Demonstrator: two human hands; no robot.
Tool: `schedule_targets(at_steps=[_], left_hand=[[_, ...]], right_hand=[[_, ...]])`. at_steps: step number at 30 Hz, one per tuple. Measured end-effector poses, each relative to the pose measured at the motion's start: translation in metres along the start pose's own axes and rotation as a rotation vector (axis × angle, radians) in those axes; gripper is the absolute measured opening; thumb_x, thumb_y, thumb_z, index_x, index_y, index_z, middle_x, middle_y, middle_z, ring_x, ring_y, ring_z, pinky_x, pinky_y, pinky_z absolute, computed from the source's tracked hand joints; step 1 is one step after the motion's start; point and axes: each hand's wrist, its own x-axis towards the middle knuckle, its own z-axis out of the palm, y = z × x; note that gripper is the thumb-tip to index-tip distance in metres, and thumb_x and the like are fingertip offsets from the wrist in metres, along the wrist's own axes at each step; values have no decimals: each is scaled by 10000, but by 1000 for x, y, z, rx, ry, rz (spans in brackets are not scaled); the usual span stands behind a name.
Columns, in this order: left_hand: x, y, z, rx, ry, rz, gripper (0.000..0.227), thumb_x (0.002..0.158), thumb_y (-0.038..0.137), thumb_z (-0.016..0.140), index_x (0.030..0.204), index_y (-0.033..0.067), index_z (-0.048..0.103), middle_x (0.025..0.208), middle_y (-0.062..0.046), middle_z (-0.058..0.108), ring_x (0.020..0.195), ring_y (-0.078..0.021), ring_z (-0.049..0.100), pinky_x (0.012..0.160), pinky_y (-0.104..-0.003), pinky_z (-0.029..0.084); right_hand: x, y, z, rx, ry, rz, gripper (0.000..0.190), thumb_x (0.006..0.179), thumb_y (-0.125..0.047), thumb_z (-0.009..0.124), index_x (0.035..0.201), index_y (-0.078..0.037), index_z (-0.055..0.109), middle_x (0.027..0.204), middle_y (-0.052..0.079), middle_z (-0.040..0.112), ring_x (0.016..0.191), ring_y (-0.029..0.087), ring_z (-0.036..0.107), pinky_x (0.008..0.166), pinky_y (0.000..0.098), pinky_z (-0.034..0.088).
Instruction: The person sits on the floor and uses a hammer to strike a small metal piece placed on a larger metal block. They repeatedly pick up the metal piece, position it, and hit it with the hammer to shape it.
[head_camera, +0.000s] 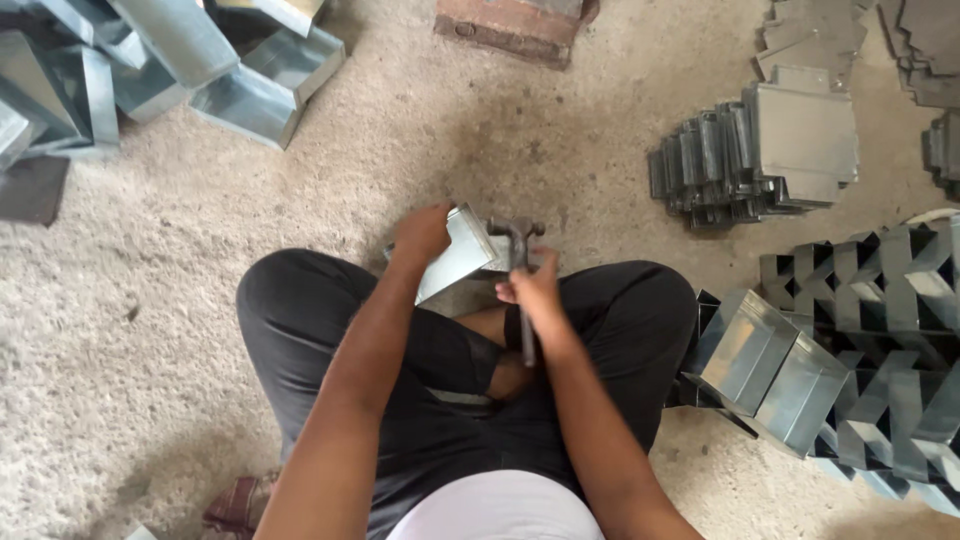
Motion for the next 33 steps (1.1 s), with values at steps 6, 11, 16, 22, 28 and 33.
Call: schedule_targets(at_steps=[6, 11, 16, 22, 28, 33], left_hand=[[1, 10, 31, 72, 68, 241, 584, 814, 12, 569, 1338, 261, 638, 1363, -41, 652, 1259, -323, 599, 942, -473, 534], [2, 4, 46, 125, 93, 285, 602, 791, 8, 592, 1342, 245, 648, 1412, 9, 612, 1355, -317, 505, 990, -490, 491], [4, 6, 53, 69, 67, 254, 572, 846, 16, 583, 1384, 203, 634, 1431, -19, 630, 1307, -352, 575, 983, -482, 541], [-14, 18, 44, 185, 119, 290, 473, 921, 35, 567, 1370, 165, 638, 1337, -74, 686, 1185, -410, 631, 897, -508, 569], [-20, 58, 2, 481, 648, 395, 417, 876, 233, 528, 1276, 166, 627, 1125, -96, 688, 1037, -284, 645, 856, -536, 496], [-32, 68, 0, 425, 612, 403, 185, 936, 205, 548, 1078, 120, 629, 993, -86, 636, 967, -280, 623, 836, -491, 457]], right_hand=[[-36, -15, -8, -121, -101, -256, 713, 912, -60, 718, 1557, -121, 421, 871, 101, 591, 519, 206, 481, 411, 319, 378], [-73, -46, 2, -657, -26, -967, 617, 1008, -122, 728, 1562, -95, 457, 1061, 204, 690, 885, 303, 674, 808, 404, 559], [-77, -59, 0, -880, -95, -953, 624, 927, -110, 733, 1516, -91, 526, 1081, 244, 706, 1002, 385, 688, 876, 431, 552], [-75, -13, -10, -759, 62, -990, 575, 989, -89, 728, 1510, -18, 495, 1303, 275, 667, 1175, 384, 685, 952, 439, 552], [-78, -48, -4, -395, 43, -467, 652, 959, -77, 683, 1568, -65, 450, 805, 51, 644, 518, 116, 514, 480, 301, 466], [-131, -98, -10, -159, 25, -668, 645, 1009, -76, 645, 1596, -64, 378, 766, -24, 570, 499, 55, 484, 437, 236, 416]])
